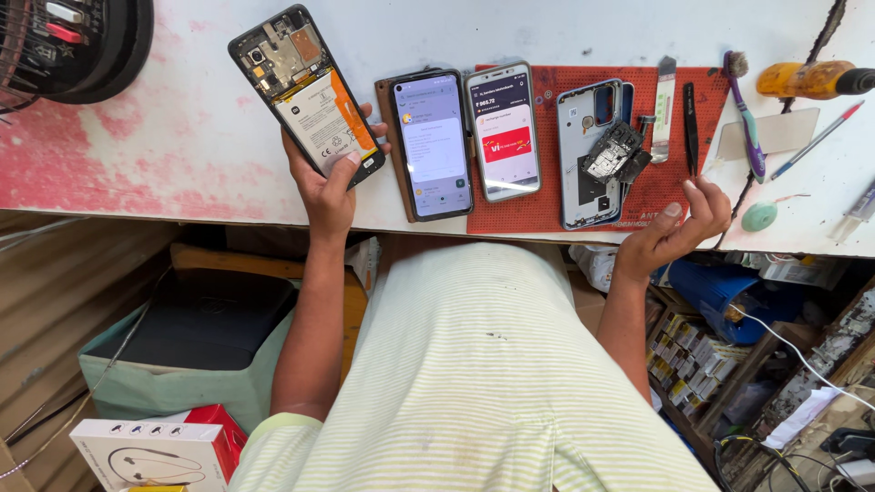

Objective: The person repairs a disassembled smartphone at a workbench. They hold the phone body, use a screwdriver to work on its internal components, and tap and swipe on other phone screens placed on the bench, checking them while parts and tools lie on a red mat.

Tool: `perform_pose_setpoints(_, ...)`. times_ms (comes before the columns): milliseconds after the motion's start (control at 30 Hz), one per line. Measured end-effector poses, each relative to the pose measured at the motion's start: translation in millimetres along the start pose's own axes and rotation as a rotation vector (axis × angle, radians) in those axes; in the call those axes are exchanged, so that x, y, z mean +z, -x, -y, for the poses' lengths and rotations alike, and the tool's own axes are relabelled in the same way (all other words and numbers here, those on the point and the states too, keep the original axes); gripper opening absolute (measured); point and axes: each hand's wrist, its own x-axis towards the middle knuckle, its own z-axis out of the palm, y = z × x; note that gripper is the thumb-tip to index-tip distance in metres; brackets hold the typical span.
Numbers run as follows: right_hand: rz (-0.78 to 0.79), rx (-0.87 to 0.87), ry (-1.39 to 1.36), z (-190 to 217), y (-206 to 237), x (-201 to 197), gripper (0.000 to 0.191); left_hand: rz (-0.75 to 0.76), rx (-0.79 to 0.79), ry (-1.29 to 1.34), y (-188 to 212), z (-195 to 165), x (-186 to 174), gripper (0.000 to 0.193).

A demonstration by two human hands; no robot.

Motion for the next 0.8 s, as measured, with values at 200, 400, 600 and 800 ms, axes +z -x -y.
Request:
perform_pose_setpoints(200,0.010,0.001,0.013,-15.1,1.0,-11.3,0.033,0.002,0.002,0.006,6.0,8.9,12.8,0.076)
perform_pose_setpoints(400,0.015,0.014,-0.004,-23.0,8.4,-25.2,0.034,0.004,-0.007,0.012,19.9,13.2,21.4,0.075)
perform_pose_setpoints(600,0.020,0.012,0.021,-30.5,8.5,-34.3,0.033,0.015,0.000,-0.014,25.7,19.3,32.0,0.075)
perform_pose_setpoints(800,0.016,0.024,0.019,-42.8,0.0,-51.0,0.031,0.009,-0.010,-0.019,29.4,20.9,57.5,0.076)
